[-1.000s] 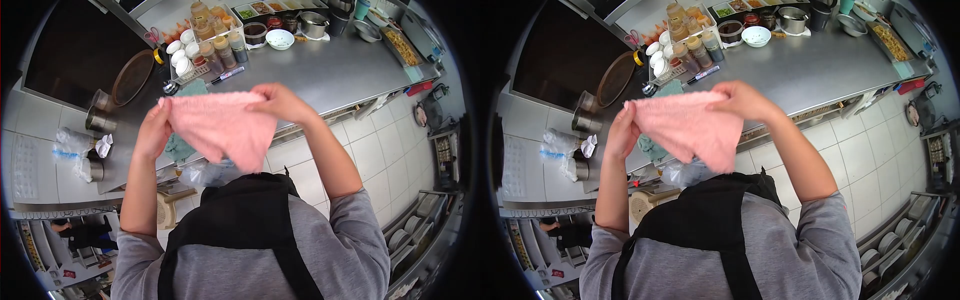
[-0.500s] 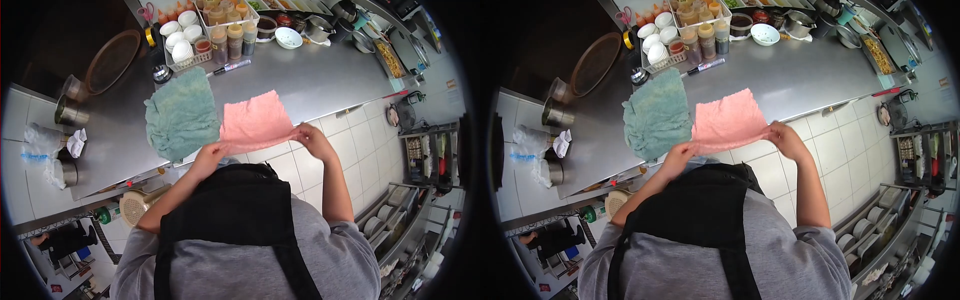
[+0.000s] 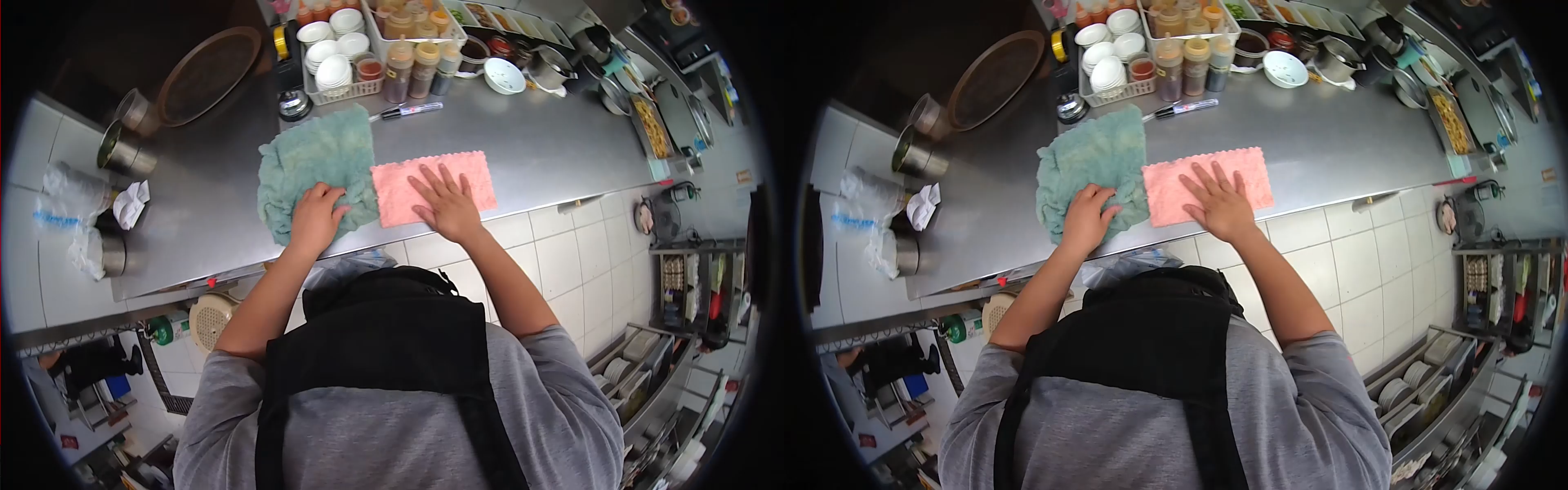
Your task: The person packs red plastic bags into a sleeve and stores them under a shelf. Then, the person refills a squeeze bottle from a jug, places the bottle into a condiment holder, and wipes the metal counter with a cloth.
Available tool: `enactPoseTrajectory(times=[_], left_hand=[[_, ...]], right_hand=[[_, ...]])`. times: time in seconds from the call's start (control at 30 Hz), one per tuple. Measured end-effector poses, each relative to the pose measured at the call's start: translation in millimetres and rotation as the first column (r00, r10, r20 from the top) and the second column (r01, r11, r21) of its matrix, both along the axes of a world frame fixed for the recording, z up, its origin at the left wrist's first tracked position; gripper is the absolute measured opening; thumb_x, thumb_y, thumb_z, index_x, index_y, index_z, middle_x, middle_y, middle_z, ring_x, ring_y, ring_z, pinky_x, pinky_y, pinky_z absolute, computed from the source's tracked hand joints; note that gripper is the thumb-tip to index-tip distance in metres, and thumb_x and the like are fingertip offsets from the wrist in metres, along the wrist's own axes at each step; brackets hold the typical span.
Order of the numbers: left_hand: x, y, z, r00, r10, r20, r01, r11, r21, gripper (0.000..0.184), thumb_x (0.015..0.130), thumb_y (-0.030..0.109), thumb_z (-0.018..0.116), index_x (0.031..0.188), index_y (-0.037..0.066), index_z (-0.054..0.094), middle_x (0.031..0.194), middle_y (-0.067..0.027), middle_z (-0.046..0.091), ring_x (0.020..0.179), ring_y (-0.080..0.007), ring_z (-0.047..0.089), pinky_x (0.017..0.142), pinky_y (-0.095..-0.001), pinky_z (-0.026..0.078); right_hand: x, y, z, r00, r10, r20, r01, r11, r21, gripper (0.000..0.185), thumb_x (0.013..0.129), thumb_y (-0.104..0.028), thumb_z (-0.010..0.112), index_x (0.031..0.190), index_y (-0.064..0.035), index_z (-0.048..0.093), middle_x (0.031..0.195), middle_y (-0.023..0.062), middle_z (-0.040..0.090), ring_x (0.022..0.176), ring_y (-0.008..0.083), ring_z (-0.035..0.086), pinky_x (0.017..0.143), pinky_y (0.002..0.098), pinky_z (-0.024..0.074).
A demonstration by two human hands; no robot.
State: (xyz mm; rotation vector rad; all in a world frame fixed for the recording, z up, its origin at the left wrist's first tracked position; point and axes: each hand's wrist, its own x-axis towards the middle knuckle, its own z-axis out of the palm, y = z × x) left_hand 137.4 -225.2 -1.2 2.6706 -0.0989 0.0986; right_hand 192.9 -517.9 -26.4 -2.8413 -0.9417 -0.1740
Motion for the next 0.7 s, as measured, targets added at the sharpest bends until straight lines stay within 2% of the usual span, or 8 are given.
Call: enactPoseTrajectory(times=[0.17,0.23,0.3,0.37,0.43,0.5,0.57,0.7], left_hand=[[-15,17,32,0.990,0.064,-0.126,-0.098,0.953,-0.286,0.030,0.090,0.018,0.065,0.119,0.008,0.064,0.109,-0.0125,0.062,0.101,-0.0312,0.060,0.088,-0.0378,0.048],[-25,17,39,0.991,-0.119,0.057,0.132,0.881,-0.455,0.035,0.089,0.021,0.067,0.121,0.008,0.062,0.115,-0.0120,0.059,0.104,-0.0321,0.058,0.089,-0.0384,0.048],[-42,15,46,0.980,-0.084,0.182,0.140,0.936,-0.323,0.038,0.086,0.024,0.071,0.120,0.010,0.061,0.119,-0.0115,0.055,0.107,-0.0327,0.056,0.090,-0.0399,0.047],[-59,29,36,0.990,-0.068,0.125,0.061,0.996,0.060,0.045,0.082,0.024,0.075,0.121,0.011,0.057,0.121,-0.0117,0.052,0.113,-0.0352,0.053,0.093,-0.0420,0.046],[-71,51,17,0.989,-0.043,0.144,0.022,0.989,0.144,0.040,0.083,0.018,0.072,0.118,0.011,0.057,0.113,-0.0126,0.054,0.108,-0.0344,0.056,0.091,-0.0428,0.048],[-73,79,7,0.998,0.061,-0.007,-0.060,0.992,0.109,0.029,0.086,0.010,0.063,0.115,0.010,0.060,0.111,-0.0139,0.059,0.095,-0.0326,0.060,0.085,-0.0417,0.050],[-67,112,7,0.955,0.070,0.289,-0.090,0.994,0.059,0.029,0.087,0.003,0.056,0.115,0.011,0.061,0.106,-0.0162,0.063,0.090,-0.0329,0.062,0.081,-0.0405,0.051],[-37,156,75,0.898,0.373,0.234,-0.265,0.882,-0.390,0.024,0.094,0.007,0.053,0.117,0.007,0.062,0.100,-0.0073,0.066,0.085,-0.0170,0.061,0.076,-0.0317,0.049]], right_hand=[[6,27,17,0.988,-0.114,-0.101,0.106,0.991,-0.084,0.061,0.091,-0.046,0.057,0.147,-0.0312,0.038,0.156,0.0040,0.032,0.145,0.0293,0.028,0.113,0.0630,0.0199],[-2,66,40,0.995,-0.039,-0.088,0.043,0.998,0.042,0.065,0.088,-0.035,0.064,0.147,-0.0267,0.038,0.156,0.0062,0.032,0.143,0.0298,0.030,0.113,0.0621,0.0213],[-10,97,55,0.952,0.299,-0.071,-0.285,0.946,0.157,0.054,0.085,-0.026,0.067,0.137,-0.0209,0.053,0.152,0.0054,0.038,0.143,0.0282,0.031,0.113,0.0616,0.0226],[-6,111,41,0.930,0.357,-0.092,-0.347,0.931,0.113,0.045,0.084,-0.020,0.067,0.128,-0.0166,0.059,0.145,0.0071,0.046,0.138,0.0286,0.038,0.110,0.0574,0.0294],[4,117,29,0.908,0.403,-0.116,-0.397,0.915,0.071,0.037,0.083,-0.013,0.067,0.120,-0.0123,0.066,0.138,0.0088,0.055,0.133,0.0290,0.045,0.108,0.0531,0.0362],[24,120,25,0.930,0.264,-0.257,-0.001,0.698,0.716,0.025,0.084,-0.007,0.063,0.108,-0.0062,0.070,0.119,0.0127,0.066,0.115,0.0319,0.060,0.095,0.0437,0.0476],[43,126,52,0.889,0.212,-0.405,0.214,0.592,0.777,0.024,0.089,-0.005,0.056,0.111,-0.0030,0.067,0.106,0.0151,0.070,0.096,0.0283,0.067,0.085,0.0352,0.0506],[90,140,109,0.870,0.310,-0.384,0.213,0.467,0.859,0.022,0.096,-0.010,0.053,0.112,-0.0033,0.066,0.098,0.0099,0.071,0.089,0.0155,0.064,0.082,0.0303,0.0491]])
